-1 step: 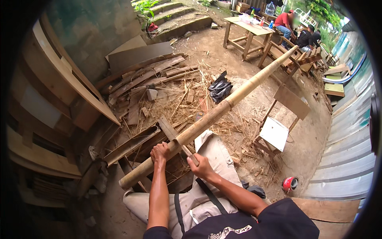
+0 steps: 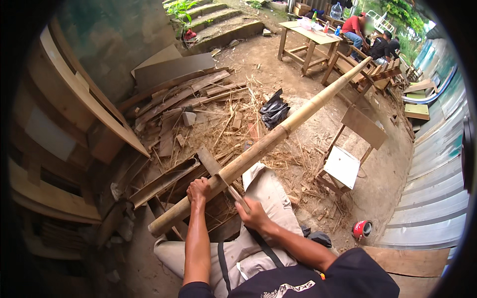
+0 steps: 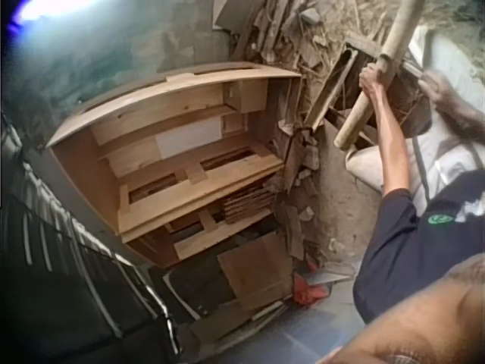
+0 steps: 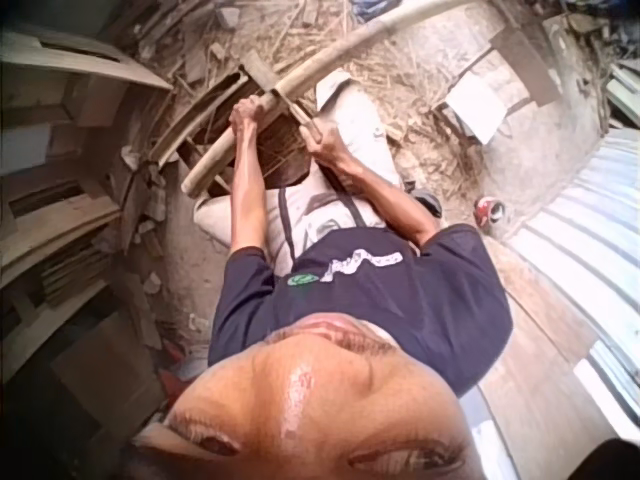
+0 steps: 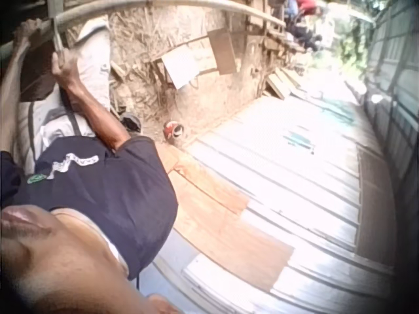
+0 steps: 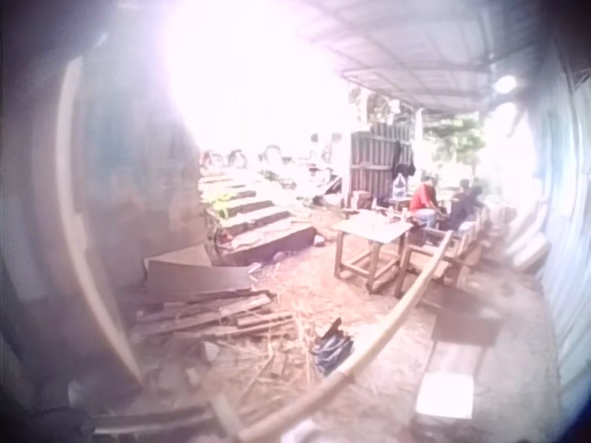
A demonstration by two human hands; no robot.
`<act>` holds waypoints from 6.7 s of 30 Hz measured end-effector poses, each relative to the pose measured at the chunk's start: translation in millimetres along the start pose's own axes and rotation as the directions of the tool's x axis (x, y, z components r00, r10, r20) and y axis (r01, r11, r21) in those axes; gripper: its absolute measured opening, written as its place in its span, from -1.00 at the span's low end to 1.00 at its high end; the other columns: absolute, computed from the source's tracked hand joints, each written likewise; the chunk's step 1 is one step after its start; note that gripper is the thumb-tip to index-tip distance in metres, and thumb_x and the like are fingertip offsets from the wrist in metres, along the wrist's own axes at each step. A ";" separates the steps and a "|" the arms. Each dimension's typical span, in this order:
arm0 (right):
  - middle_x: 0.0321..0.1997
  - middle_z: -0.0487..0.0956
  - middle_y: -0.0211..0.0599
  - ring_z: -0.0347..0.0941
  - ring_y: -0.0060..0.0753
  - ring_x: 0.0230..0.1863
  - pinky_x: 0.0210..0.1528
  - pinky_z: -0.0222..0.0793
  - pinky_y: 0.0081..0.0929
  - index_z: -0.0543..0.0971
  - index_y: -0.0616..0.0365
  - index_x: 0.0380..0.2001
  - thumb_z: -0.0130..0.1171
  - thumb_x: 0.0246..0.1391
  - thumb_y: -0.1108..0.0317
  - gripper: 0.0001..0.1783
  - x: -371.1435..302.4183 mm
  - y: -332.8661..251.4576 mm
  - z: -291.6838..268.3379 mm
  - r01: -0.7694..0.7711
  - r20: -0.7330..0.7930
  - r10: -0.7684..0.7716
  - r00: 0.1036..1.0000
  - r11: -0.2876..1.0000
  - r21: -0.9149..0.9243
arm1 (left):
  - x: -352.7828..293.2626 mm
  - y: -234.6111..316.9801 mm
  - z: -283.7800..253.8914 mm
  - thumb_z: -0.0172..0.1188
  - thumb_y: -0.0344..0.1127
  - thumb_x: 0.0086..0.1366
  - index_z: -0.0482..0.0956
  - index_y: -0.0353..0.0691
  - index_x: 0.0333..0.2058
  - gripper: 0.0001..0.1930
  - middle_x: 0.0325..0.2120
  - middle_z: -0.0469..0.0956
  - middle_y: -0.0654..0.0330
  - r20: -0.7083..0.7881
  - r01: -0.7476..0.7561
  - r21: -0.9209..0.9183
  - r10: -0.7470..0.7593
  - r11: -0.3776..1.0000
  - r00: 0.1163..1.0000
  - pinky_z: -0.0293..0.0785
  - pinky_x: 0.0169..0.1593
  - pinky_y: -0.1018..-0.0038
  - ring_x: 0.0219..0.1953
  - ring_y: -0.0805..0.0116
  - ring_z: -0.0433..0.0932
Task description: The person uses a hand saw to cut a long bamboo pole that is supported on a wooden frame. The person repeatedly saws back and forth, occasionally repositioning the bamboo and adjusting the saw to continue cutting.
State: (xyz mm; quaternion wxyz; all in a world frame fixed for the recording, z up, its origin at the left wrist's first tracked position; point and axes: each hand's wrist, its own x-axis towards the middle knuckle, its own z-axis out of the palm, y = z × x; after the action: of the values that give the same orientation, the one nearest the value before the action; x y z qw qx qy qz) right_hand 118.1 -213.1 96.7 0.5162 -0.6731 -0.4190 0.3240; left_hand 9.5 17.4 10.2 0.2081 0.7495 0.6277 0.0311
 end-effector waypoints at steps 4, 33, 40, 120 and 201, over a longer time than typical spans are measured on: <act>-0.58 0.56 -0.03 0.60 -0.29 -0.47 -0.42 0.45 -0.32 0.59 0.27 -0.22 0.16 0.21 0.31 -0.78 -56.9 -15.4 -34.3 -0.279 0.037 0.284 0.958 0.954 -0.114 | 4.9 9.4 -6.5 -0.14 0.00 0.29 0.70 -0.43 -0.34 -0.43 -0.35 0.62 -0.31 -0.012 -0.027 -0.028 0.026 0.999 1.000 0.50 -0.01 0.01 -0.19 -0.32 0.61; -0.66 0.42 -0.33 0.30 -0.59 -0.57 -0.51 0.24 -0.44 0.52 0.27 -0.45 0.13 0.24 0.33 -0.76 -48.8 10.8 -24.8 -0.255 -0.040 0.254 0.966 0.966 -0.036 | 6.1 -3.2 5.9 -0.12 0.00 0.30 0.70 -0.38 -0.42 -0.45 -0.45 0.61 -0.29 0.027 -0.019 -0.095 0.022 0.995 0.999 0.52 -0.11 -0.04 -0.31 -0.32 0.62; -0.64 0.31 -0.44 0.17 -0.63 -0.55 -0.51 0.14 -0.48 0.43 0.22 -0.51 0.13 0.27 0.31 -0.72 16.7 31.6 18.4 -0.088 -0.094 0.087 0.992 0.996 -0.004 | -22.9 -7.1 13.6 -0.12 -0.02 0.33 0.71 -0.34 -0.45 -0.46 -0.47 0.61 -0.25 -0.061 -0.061 -0.043 0.059 0.997 0.996 0.54 -0.14 -0.02 -0.34 -0.29 0.64; -0.12 0.53 0.12 0.48 0.17 -0.03 0.06 0.41 -0.07 0.59 0.28 -0.20 0.17 0.22 0.13 -0.63 155.1 50.9 69.9 0.452 0.248 -0.381 0.891 0.803 -0.389 | 6.6 -197.5 -42.4 0.17 -0.08 0.41 0.57 -0.30 -0.11 -0.65 -0.38 0.61 0.19 0.018 0.040 -0.949 -0.072 0.312 0.997 0.60 -0.34 0.42 -0.44 0.39 0.63; -0.04 0.48 0.05 0.55 0.03 -0.07 -0.07 0.47 -0.08 0.47 0.30 -0.06 0.15 0.10 -0.28 -0.25 133.1 89.8 -11.5 0.739 0.701 -0.261 0.663 0.380 -0.557 | -95.1 -48.2 30.7 0.39 0.24 0.01 0.28 -0.05 0.25 -0.10 0.11 0.41 0.12 -0.031 -0.484 0.107 0.489 0.869 0.872 0.18 0.17 -0.03 0.17 0.15 0.37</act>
State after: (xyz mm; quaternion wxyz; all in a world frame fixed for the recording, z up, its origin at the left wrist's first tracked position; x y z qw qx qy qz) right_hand 207.1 -108.8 12.4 0.0924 -0.5500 -0.8266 0.0756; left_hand -45.8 -75.6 -14.3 0.1395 0.8912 0.4252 0.0736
